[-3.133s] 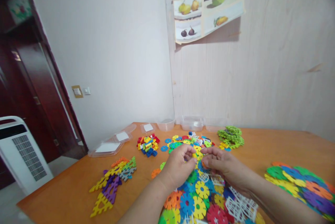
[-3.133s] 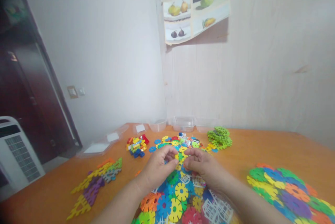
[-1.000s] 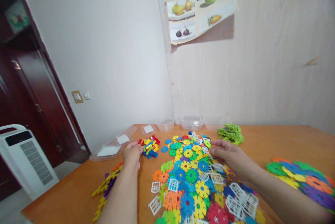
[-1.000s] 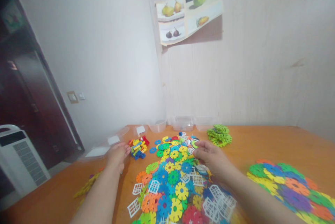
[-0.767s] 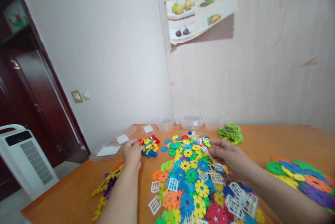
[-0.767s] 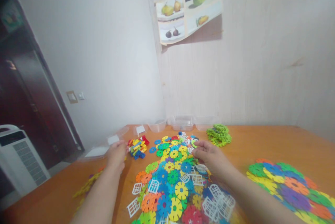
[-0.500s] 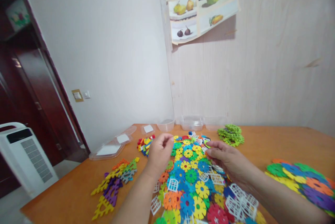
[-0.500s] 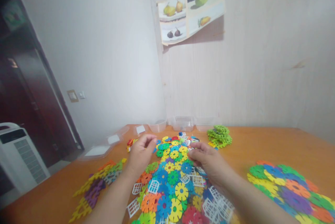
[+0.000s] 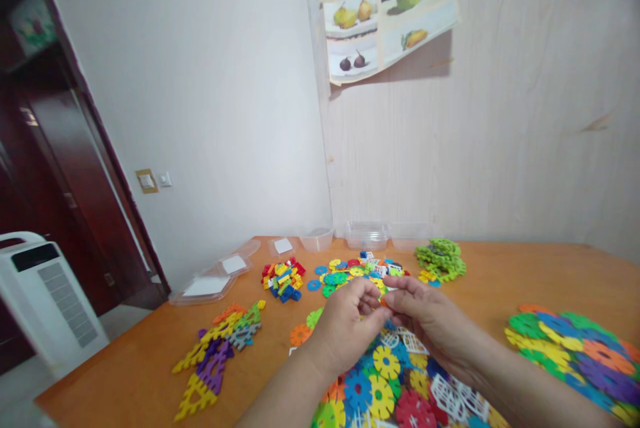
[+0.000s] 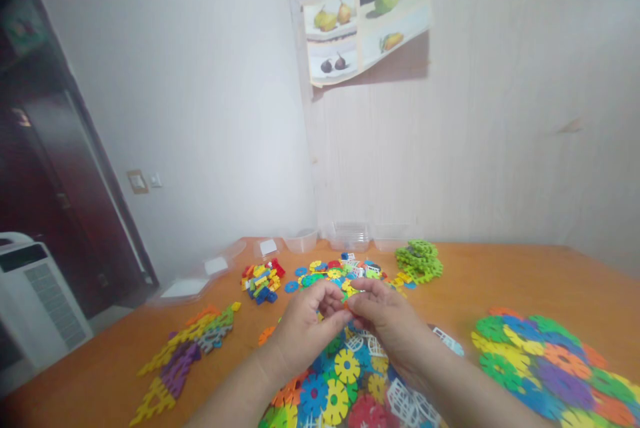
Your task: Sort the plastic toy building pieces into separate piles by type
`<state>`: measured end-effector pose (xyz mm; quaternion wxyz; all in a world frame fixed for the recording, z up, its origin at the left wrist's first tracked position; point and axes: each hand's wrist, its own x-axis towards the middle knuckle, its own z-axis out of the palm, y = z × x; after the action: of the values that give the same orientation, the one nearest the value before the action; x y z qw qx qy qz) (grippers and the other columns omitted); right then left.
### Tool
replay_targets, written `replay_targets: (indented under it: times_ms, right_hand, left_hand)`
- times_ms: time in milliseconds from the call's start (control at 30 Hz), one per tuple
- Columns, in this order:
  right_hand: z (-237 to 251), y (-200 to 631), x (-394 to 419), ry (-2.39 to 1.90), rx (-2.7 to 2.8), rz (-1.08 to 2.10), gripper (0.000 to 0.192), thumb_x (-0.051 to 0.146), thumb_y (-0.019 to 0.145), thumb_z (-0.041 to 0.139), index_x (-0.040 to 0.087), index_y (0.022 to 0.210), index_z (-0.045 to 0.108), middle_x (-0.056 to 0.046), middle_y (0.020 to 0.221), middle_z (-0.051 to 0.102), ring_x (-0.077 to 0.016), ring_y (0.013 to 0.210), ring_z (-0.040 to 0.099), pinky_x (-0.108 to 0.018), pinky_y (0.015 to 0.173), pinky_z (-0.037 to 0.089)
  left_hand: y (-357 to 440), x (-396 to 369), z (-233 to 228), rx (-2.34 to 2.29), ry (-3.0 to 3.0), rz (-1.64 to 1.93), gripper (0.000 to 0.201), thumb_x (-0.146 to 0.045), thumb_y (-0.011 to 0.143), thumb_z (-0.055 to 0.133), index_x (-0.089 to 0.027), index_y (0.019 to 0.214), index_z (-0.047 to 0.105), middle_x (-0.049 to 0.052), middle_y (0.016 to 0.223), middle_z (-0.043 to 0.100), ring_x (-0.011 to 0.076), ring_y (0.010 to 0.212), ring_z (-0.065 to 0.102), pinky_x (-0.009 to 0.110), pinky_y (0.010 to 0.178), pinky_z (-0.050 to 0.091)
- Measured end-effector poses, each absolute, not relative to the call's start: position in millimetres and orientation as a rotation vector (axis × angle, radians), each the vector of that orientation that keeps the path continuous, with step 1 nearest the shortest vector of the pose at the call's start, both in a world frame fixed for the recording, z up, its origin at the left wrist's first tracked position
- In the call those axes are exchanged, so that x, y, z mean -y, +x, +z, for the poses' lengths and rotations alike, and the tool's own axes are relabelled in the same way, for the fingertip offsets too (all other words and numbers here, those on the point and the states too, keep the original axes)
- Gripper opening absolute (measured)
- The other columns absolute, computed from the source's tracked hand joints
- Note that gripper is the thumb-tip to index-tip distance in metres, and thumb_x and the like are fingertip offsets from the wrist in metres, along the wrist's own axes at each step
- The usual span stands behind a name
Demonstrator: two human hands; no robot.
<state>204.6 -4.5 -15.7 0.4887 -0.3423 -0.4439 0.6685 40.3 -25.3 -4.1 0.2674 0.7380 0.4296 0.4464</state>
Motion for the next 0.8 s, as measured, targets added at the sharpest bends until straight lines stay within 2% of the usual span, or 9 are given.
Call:
replay_targets:
  times_ms: [133,233,333,433,500,633,800]
  right_hand:
    - [-17,200,8,-0.813,1.073,1.67,0.042,0.029,0.072,0.077,0.02,0.107,0.057,0.0,0.082,0.067,-0.0118,0.071,0.061,-0.022,0.065,0.047]
    - [-17,203,3,-0.869,1.165,1.566,0.04,0.037,0.076,0.074,0.019,0.108,0.058,-0.001,0.079,0.067,-0.0134,0.07,0.061,-0.025,0.067,0.047]
    - [-23,225,-18,-1.03,1.324,1.166,0.042,0.047,0.078,0.066,0.019,0.108,0.061,-0.001,0.073,0.065,-0.0161,0.067,0.06,-0.027,0.063,0.046]
    - [-39,265,-46,-1.353,1.396,0.595,0.041,0.051,0.079,0.057,0.019,0.105,0.064,-0.003,0.073,0.067,-0.0201,0.069,0.061,-0.029,0.061,0.043]
    - [-51,290,-60,-1.565,1.436,0.376,0.038,0.05,0.082,0.05,0.021,0.1,0.067,-0.005,0.076,0.069,-0.0227,0.074,0.063,-0.03,0.062,0.041]
    - [-67,309,-70,-1.74,1.516,0.331,0.038,0.048,0.086,0.045,0.022,0.099,0.069,-0.008,0.082,0.073,-0.0247,0.079,0.065,-0.029,0.062,0.04]
    - [-72,300,-71,-1.73,1.593,0.354,0.037,0.048,0.086,0.044,0.025,0.103,0.069,-0.007,0.086,0.074,-0.0243,0.081,0.066,-0.028,0.064,0.041]
  left_hand:
    - [41,25,-4,-1.127,2.027,1.184,0.011,-0.026,0.087,0.058,-0.018,0.088,0.067,0.001,0.079,0.066,0.0119,0.071,0.059,0.022,0.066,0.045]
    - [35,21,-2,-1.172,1.976,1.212,0.011,-0.027,0.084,0.06,-0.018,0.083,0.066,0.001,0.075,0.065,0.0118,0.069,0.058,0.021,0.063,0.045]
    - [15,11,3,-1.296,1.853,1.338,0.014,-0.031,0.082,0.062,-0.017,0.085,0.065,0.001,0.077,0.066,0.0126,0.071,0.059,0.022,0.064,0.046]
    - [-17,-2,7,-1.452,1.684,1.532,0.02,-0.034,0.082,0.061,-0.016,0.089,0.066,0.002,0.081,0.068,0.0133,0.073,0.061,0.023,0.067,0.047]
    - [-39,-10,8,-1.532,1.542,1.636,0.025,-0.037,0.079,0.062,-0.015,0.09,0.066,0.003,0.08,0.068,0.014,0.072,0.062,0.023,0.066,0.047]
    - [-70,-20,3,-1.622,1.256,1.775,0.035,-0.042,0.073,0.064,-0.014,0.093,0.066,0.003,0.078,0.068,0.0132,0.067,0.062,0.023,0.063,0.048]
    - [-94,-31,0,-1.984,1.18,1.758,0.026,-0.035,0.075,0.059,-0.014,0.09,0.065,0.003,0.076,0.068,0.0134,0.065,0.062,0.023,0.059,0.047]
